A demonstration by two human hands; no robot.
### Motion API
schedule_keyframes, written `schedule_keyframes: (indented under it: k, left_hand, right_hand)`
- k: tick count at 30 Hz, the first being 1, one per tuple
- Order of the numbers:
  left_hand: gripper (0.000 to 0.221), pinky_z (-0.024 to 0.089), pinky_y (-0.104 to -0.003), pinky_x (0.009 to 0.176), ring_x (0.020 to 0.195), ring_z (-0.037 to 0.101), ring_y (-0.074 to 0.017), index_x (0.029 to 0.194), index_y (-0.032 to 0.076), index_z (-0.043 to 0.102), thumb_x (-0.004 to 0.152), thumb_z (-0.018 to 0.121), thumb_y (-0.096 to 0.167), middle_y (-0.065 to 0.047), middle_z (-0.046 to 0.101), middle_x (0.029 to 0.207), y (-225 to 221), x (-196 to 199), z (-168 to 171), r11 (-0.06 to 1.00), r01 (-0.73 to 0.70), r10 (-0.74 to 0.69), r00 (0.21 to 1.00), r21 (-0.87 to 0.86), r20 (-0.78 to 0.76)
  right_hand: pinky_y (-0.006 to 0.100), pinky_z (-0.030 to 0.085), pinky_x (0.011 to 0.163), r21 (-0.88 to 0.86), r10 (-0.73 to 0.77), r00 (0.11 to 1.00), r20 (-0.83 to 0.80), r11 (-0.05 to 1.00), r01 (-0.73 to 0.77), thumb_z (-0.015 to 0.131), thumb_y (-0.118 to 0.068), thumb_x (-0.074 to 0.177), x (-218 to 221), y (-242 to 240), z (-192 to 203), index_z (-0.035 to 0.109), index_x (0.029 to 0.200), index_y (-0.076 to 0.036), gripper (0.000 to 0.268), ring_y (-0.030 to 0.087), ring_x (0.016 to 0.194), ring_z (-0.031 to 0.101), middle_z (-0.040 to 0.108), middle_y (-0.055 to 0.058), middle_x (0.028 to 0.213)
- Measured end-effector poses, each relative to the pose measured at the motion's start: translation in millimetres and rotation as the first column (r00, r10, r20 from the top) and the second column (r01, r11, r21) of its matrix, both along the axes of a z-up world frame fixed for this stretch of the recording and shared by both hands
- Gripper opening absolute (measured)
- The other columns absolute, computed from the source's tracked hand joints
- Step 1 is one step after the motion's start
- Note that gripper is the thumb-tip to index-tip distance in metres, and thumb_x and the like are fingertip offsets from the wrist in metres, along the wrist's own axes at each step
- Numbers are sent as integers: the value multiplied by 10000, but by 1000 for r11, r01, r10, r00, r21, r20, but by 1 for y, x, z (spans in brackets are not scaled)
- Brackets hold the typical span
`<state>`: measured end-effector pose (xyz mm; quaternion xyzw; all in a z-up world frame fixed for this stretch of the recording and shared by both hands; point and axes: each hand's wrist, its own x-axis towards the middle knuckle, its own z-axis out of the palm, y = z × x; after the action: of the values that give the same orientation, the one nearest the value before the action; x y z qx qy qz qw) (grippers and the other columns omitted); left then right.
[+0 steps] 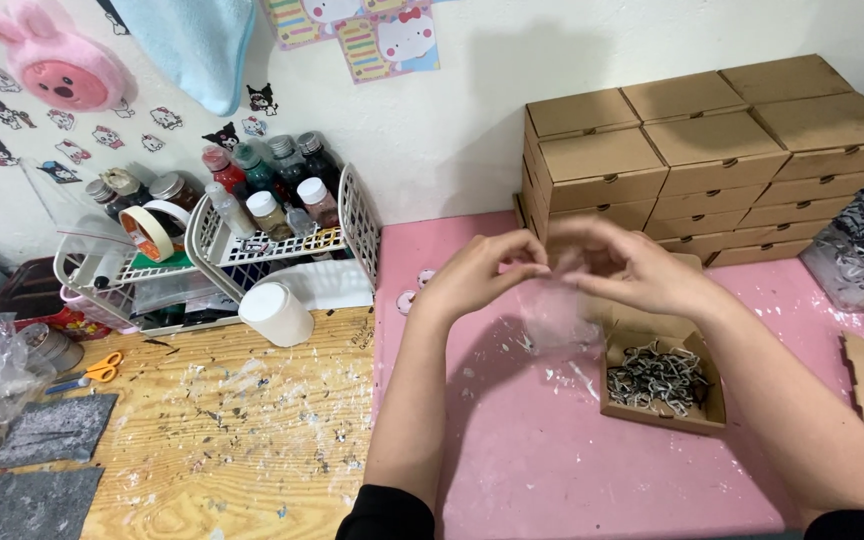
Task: Packing small items into cardboard boxes with paper filler.
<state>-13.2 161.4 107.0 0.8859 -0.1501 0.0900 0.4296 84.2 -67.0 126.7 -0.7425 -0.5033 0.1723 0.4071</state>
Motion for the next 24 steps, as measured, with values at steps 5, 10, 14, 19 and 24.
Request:
schedule_keyframes:
  k: [5,10,14,19,24]
  left_hand:
    - [168,622,-311,891,948,764,-122,1003,111,670,971,627,270,-14,797,973,10,-13,13,985,-170,171,983,21,-70]
    - [161,640,-297,862,918,742,-146,1051,100,650,1018,578,239,-34,761,989,31,-15,9,946,-313,313,950,80,14]
    - [205,623,-332,787,815,746,-174,1061,109,685,974,658,293,-49,748,991,27,-41,49,809,-567,568,822,156,46]
    - [230,527,-455,916,861,720,-256,999,93,737,877,782,282,-113,762,929,40,-38,31,754,-630,535,754,187,382]
    - [197,466,-448,948,904,721,-264,1004,113,729,886,775,264,-100,770,920,41,-32,22,748,-621,523,769,235,367]
  right_hand:
    - [325,630,855,-394,-90,996,28,914,93,729,-407,849,-8,10,-29,683,1167,-136,420,165,943,749,767,39,1032]
    - [344,632,904,-535,-67,997,-27,844,42,680,-417,880,-9,38,-60,727,1150,-110,411,207,1000,755,802,84,1064]
    - [375,496,1066,-408,79,995,52,912,-51,722,-340,872,-3,94,-118,483,1437,-89,662,253,1250,612,608,145,1370]
    - [445,464,1095,-229,3,979,203,972,45,758,-376,774,2,175,-156,220,1614,29,1076,357,1287,541,529,247,1408]
    - [611,301,1096,-4,-2,897,442,1000,4,876,-451,832,21,239,-196,578,1317,-5,723,465,1323,379,552,239,1315]
